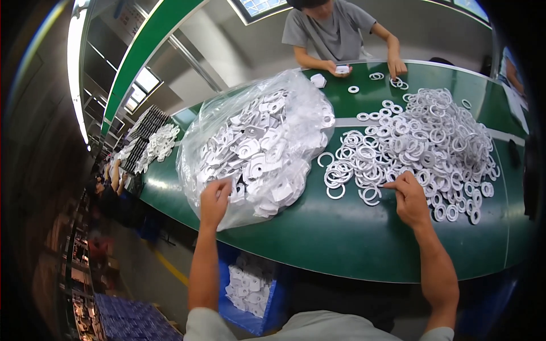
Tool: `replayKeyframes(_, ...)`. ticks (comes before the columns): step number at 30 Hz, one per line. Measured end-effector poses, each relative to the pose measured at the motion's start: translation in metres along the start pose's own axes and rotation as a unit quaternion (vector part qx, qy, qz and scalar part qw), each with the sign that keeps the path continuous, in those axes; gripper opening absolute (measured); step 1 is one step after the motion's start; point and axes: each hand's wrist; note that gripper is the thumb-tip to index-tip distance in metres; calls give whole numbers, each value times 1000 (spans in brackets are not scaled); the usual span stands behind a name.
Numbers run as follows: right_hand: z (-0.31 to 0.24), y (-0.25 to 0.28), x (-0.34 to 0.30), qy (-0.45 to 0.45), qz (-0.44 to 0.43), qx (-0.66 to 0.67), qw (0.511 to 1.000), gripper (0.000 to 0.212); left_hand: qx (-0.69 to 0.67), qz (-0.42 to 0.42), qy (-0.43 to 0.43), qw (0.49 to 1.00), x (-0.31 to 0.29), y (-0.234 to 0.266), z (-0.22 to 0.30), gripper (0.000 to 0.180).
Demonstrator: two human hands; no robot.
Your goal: Assembling small white circular parts into rectangular plastic housings on a factory assembly line.
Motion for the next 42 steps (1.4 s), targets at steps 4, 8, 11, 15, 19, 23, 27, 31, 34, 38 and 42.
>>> replayKeyframes(4, 6, 9, -8, 18, 44, -25, 999, 26, 99, 14, -180, 979, 104, -63, -50, 28)
replayKeyframes(8, 14, 7, -2, 19, 91, -32, 995, 24, 254, -152, -123, 947, 148, -84, -87, 58)
replayKeyframes(11, 27, 28, -5, -1, 129, -54, 990, 23, 359, -204, -87, 907, 146, -82, -25, 53)
replayKeyframes(15, 23, 34, -1, -5, 135, -38, 990, 24, 357, -119, -78, 923, 151, -44, -31, 31)
replayKeyframes(19, 25, 40, 5, 3, 146, -47, 988, 24, 189, 23, -94, 977, 144, -15, -43, 27)
replayKeyframes(23, 40, 60, -1, -26, 72, -77, 994, 21, -189, 53, 65, 978, 115, -32, 16, 33)
replayKeyframes(27, 15, 54, -19, -200, -117, -167, 958, 18, -643, -10, 80, 761, 54, -110, 86, 25)
replayKeyframes(31, -7, 23, -28, -240, -107, -291, 920, 27, -756, -156, 141, 620, 7, -181, 172, 46)
replayKeyframes(34, -3, 21, -23, -259, -120, -316, 905, 25, -709, -272, 174, 627, -9, -205, 198, 40)
replayKeyframes(38, 2, 38, -12, -126, -32, -212, 969, 19, -687, -307, 168, 636, -29, -217, 193, 27)
replayKeyframes(42, -12, 43, -2, -268, -10, 140, 953, 19, -652, -336, 170, 658, -35, -220, 190, 37)
Point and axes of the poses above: each hand's wrist, its own x-axis towards the middle knuckle, its own y-axis out of the back of the hand, z = x × y, and after that the axes turned 2 degrees about x, right-handed
